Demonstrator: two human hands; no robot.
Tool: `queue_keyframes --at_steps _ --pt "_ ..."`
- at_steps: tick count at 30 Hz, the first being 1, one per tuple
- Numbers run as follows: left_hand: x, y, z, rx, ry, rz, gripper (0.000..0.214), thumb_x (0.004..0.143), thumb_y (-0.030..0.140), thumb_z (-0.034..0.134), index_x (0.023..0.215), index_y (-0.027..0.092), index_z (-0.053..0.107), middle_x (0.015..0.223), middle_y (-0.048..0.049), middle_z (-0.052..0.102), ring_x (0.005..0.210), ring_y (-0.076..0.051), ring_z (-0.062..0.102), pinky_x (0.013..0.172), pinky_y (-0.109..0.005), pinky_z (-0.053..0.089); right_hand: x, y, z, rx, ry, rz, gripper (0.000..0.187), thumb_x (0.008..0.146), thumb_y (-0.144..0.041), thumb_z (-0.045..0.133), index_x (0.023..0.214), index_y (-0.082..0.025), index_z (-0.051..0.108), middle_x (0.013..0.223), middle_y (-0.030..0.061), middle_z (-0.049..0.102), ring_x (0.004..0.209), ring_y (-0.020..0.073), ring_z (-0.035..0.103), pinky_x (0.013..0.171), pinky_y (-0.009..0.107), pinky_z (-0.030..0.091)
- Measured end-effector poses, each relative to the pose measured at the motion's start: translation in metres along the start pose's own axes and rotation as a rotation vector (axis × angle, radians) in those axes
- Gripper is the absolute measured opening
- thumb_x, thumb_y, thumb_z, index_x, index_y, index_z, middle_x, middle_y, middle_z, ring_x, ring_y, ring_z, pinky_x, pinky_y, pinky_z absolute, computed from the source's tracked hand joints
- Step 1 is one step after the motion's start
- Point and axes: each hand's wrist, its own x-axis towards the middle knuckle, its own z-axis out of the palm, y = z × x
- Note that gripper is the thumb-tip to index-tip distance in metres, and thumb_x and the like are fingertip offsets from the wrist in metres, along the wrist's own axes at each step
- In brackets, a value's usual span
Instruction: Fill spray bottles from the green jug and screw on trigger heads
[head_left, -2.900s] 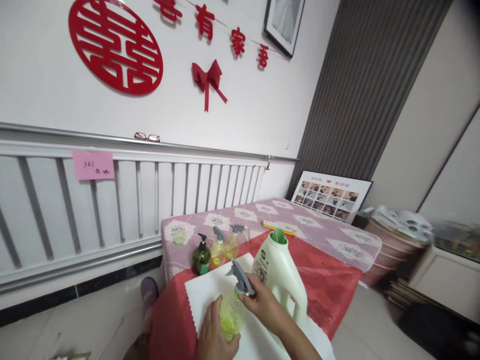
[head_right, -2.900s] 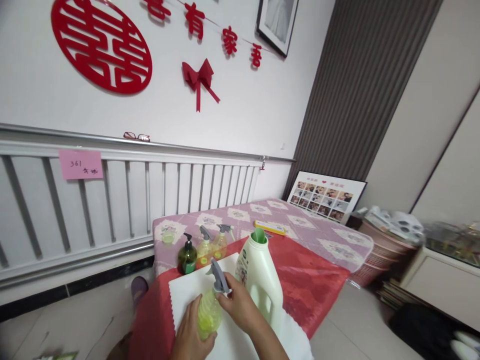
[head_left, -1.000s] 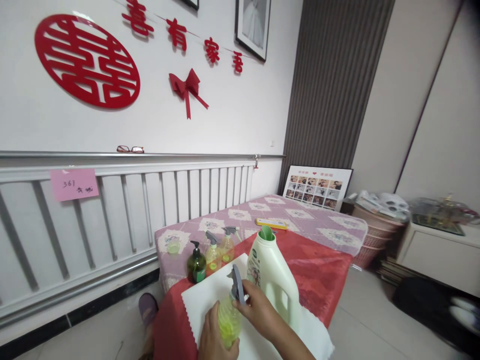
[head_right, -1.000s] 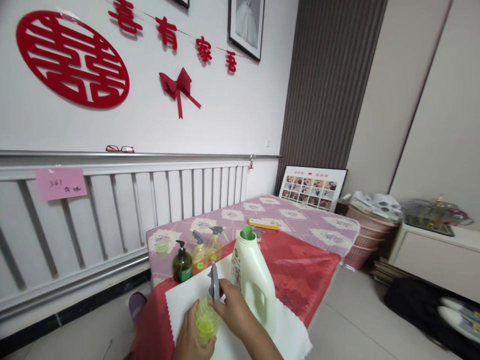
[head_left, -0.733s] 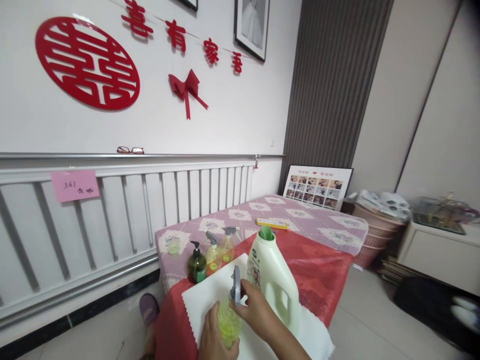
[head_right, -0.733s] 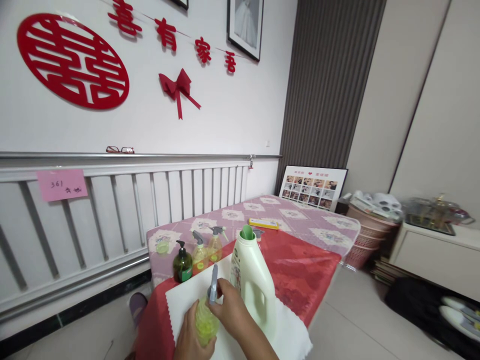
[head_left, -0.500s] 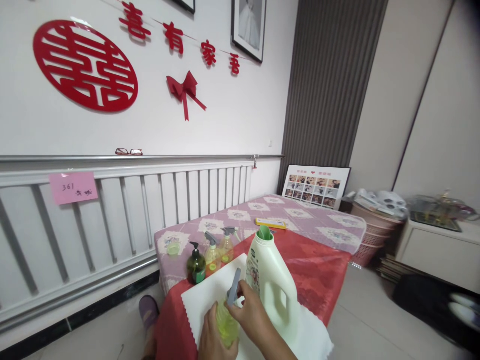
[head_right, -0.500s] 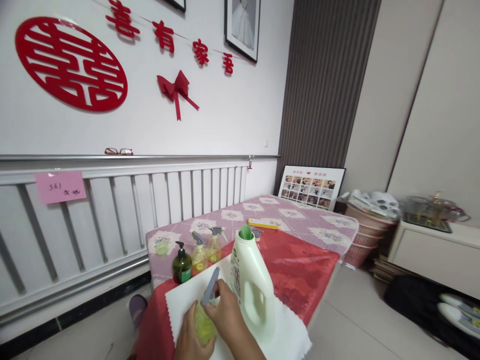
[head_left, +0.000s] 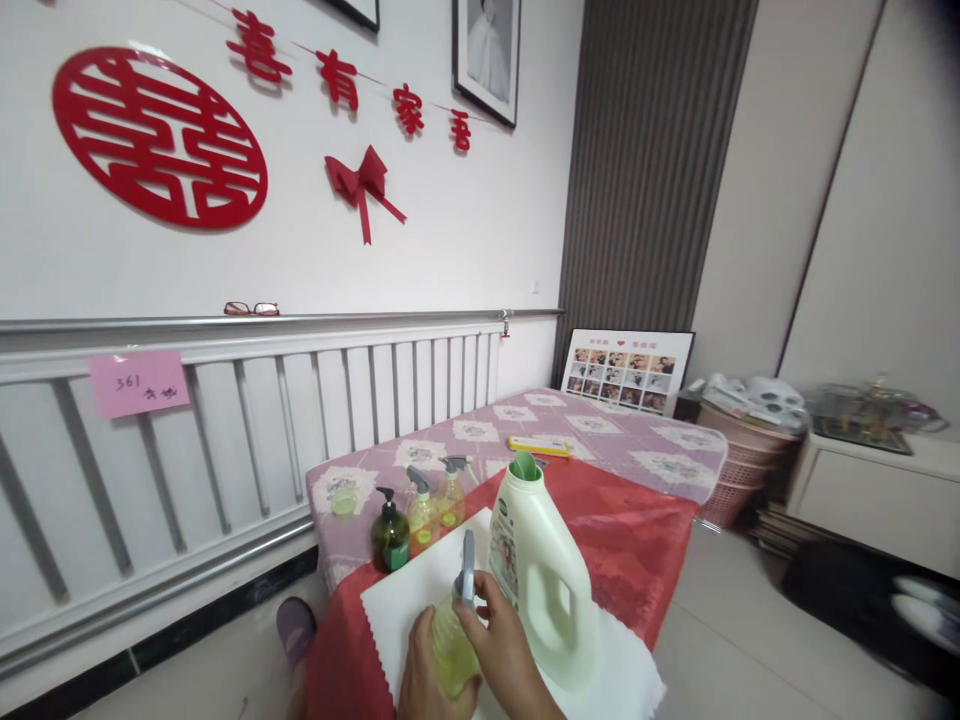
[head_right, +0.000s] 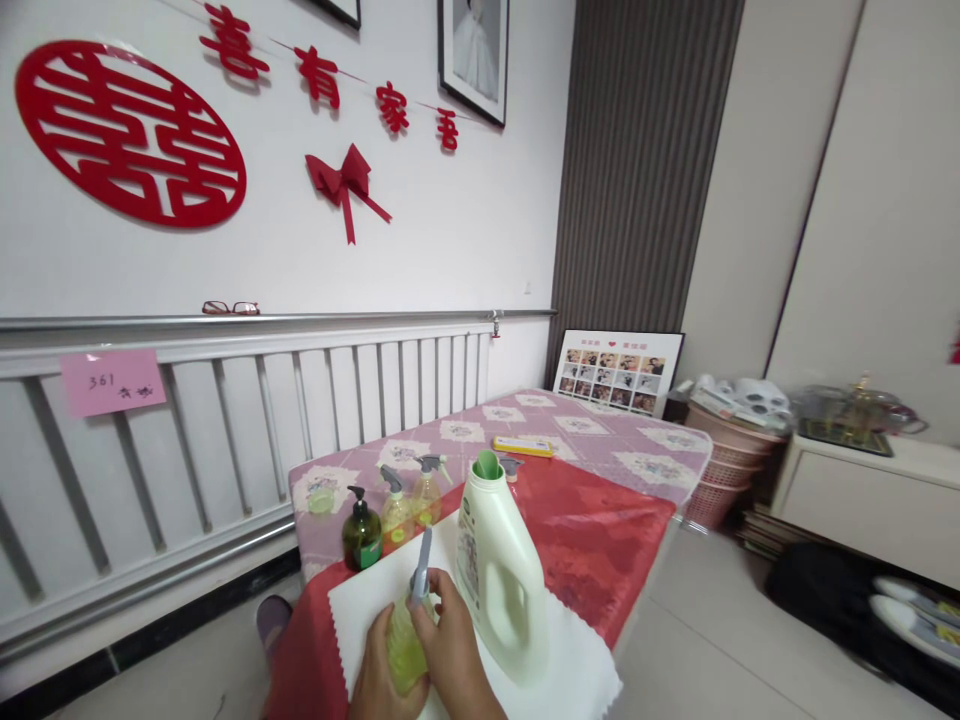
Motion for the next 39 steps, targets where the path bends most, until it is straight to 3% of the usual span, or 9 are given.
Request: queue_keyframes --at_steps 8,15,22,33,39 --pt "-0.002 -0.003 0.002 -0.048 0.035 0.042 0.081 0.064 0.020 0.053 0.140 0.005 0.029 0.143 -0.0188 0.050 0.132 -0.025 0.049 0.109 -0.031 0.042 0.005 0.009 -0.007 0.029 -0.051 -0.024 0.040 0.084 -0.040 0.052 0.113 -0.014 0.061 0.114 0.0178 0.069 0.102 0.0309 0.065 0.088 0.044 0.052" --pt "-0.003 -0.001 0.002 -0.058 0.083 0.039 0.085 0.058 0.020 0.059 0.138 0.009 0.035 0.136 -0.0171 0.054 0.129 -0.029 0.050 0.106 -0.035 0.044 0.005 0.006 -0.008 0.042 -0.060 -0.031 0.040 0.083 -0.036 0.055 0.119 -0.019 0.060 0.116 0.0124 0.071 0.101 0.0278 0.067 0.087 0.040 0.054" --pt "-0.002 0.012 -0.013 0.009 -0.040 -0.017 0.085 0.060 0.024 0.062 0.138 0.003 0.036 0.139 -0.0197 0.052 0.131 -0.029 0.048 0.108 -0.031 0.042 0.001 -0.008 -0.015 0.005 -0.107 -0.034 0.037 0.085 -0.035 0.055 0.120 -0.022 0.061 0.117 0.0096 0.071 0.104 0.0264 0.066 0.090 0.040 0.051" --pt "-0.004 0.016 -0.022 -0.009 -0.087 -0.033 0.084 0.063 0.030 0.058 0.140 0.007 0.034 0.139 -0.0171 0.051 0.131 -0.025 0.047 0.108 -0.030 0.039 0.007 -0.029 -0.027 -0.152 -0.234 -0.037 0.037 0.084 -0.035 0.055 0.118 -0.021 0.063 0.114 0.0087 0.072 0.102 0.0272 0.065 0.086 0.038 0.050" --pt "-0.005 0.016 -0.022 -0.026 -0.096 -0.047 0.084 0.063 0.031 0.058 0.140 0.009 0.033 0.140 -0.0164 0.050 0.131 -0.026 0.046 0.108 -0.032 0.040 0.010 -0.035 -0.032 -0.170 -0.265 -0.072 0.031 0.083 -0.032 0.056 0.111 -0.023 0.065 0.103 0.0054 0.074 0.093 0.0250 0.067 0.082 0.035 0.051"
